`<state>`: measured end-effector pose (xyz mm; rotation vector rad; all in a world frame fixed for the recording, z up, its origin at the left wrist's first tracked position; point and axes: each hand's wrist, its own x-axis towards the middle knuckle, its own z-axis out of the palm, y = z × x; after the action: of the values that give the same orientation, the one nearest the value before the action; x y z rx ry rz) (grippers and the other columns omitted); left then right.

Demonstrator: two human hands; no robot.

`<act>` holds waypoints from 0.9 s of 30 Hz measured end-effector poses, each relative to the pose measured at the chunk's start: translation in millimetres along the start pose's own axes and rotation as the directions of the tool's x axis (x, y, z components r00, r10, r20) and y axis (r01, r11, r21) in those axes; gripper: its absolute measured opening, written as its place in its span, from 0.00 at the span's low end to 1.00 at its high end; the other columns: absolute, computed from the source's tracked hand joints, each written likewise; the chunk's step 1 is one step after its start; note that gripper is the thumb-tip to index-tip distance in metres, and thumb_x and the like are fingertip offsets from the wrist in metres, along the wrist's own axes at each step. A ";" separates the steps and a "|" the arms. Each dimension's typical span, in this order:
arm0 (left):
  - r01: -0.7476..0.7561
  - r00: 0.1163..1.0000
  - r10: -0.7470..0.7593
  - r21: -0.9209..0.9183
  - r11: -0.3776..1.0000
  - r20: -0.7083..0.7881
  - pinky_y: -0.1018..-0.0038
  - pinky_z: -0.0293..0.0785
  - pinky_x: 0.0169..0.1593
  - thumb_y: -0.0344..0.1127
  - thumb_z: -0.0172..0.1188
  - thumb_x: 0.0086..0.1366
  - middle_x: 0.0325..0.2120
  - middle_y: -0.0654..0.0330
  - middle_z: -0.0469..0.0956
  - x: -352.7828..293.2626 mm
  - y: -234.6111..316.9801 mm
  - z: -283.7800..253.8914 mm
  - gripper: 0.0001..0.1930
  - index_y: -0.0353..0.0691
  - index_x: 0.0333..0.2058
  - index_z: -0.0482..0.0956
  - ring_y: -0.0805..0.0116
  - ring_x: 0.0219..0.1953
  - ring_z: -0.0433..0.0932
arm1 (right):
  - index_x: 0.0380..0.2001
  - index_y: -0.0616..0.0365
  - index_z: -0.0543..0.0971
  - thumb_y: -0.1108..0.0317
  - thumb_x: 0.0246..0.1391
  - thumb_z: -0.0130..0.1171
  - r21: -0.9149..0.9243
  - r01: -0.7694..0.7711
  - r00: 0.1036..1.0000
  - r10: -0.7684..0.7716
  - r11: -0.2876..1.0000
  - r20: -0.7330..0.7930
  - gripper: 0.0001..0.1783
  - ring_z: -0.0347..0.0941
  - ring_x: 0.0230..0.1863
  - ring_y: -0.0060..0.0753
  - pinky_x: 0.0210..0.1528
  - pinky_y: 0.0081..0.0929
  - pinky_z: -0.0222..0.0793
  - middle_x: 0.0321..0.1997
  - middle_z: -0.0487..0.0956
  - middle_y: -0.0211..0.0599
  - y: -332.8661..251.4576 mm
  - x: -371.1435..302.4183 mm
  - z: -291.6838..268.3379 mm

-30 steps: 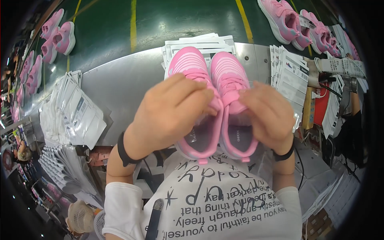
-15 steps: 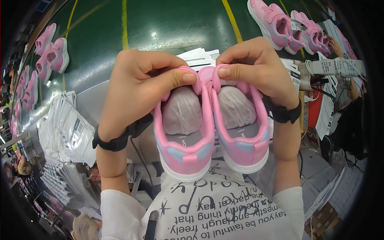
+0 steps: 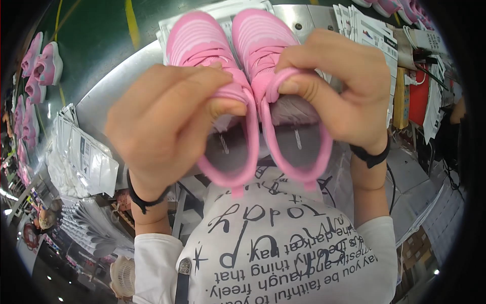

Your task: Inspecting pink sneakers for quality and matching them with identifying labels in a shoe manufacturing facility.

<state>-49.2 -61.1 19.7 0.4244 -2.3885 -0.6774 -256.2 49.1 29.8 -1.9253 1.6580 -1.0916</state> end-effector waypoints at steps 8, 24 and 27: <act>0.116 0.944 0.044 -0.456 0.883 0.327 0.75 0.77 0.31 0.28 0.72 0.51 0.28 0.49 0.81 -20.8 52.0 -31.5 0.12 0.29 0.34 0.83 0.65 0.30 0.82 | 0.41 0.67 0.82 0.70 0.44 0.69 -0.139 -0.028 0.987 0.005 0.990 -0.163 0.19 0.78 0.45 0.48 0.49 0.36 0.72 0.43 0.83 0.49 -9.5 -53.9 18.0; 0.865 0.448 0.031 -0.442 0.238 0.893 0.73 0.72 0.36 0.25 0.64 0.64 0.32 0.52 0.80 -29.6 46.9 -23.2 0.05 0.27 0.34 0.81 0.66 0.32 0.78 | 0.28 0.64 0.83 0.71 0.41 0.66 0.337 0.021 0.992 0.023 0.941 -0.128 0.09 0.74 0.25 0.35 0.29 0.30 0.69 0.31 0.82 0.44 -55.0 -79.0 13.2; 0.848 0.495 0.005 -0.484 0.216 0.869 0.73 0.73 0.37 0.24 0.64 0.63 0.32 0.52 0.81 -32.4 49.0 -24.0 0.05 0.26 0.33 0.81 0.65 0.33 0.79 | 0.28 0.64 0.82 0.72 0.42 0.65 0.401 -0.042 0.996 0.072 0.915 -0.058 0.08 0.73 0.21 0.32 0.24 0.27 0.66 0.29 0.82 0.44 -61.5 -81.0 15.8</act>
<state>-15.8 -15.3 48.2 0.4284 -1.8661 -2.8406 -204.2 137.4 38.5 -1.5821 1.3813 -1.3675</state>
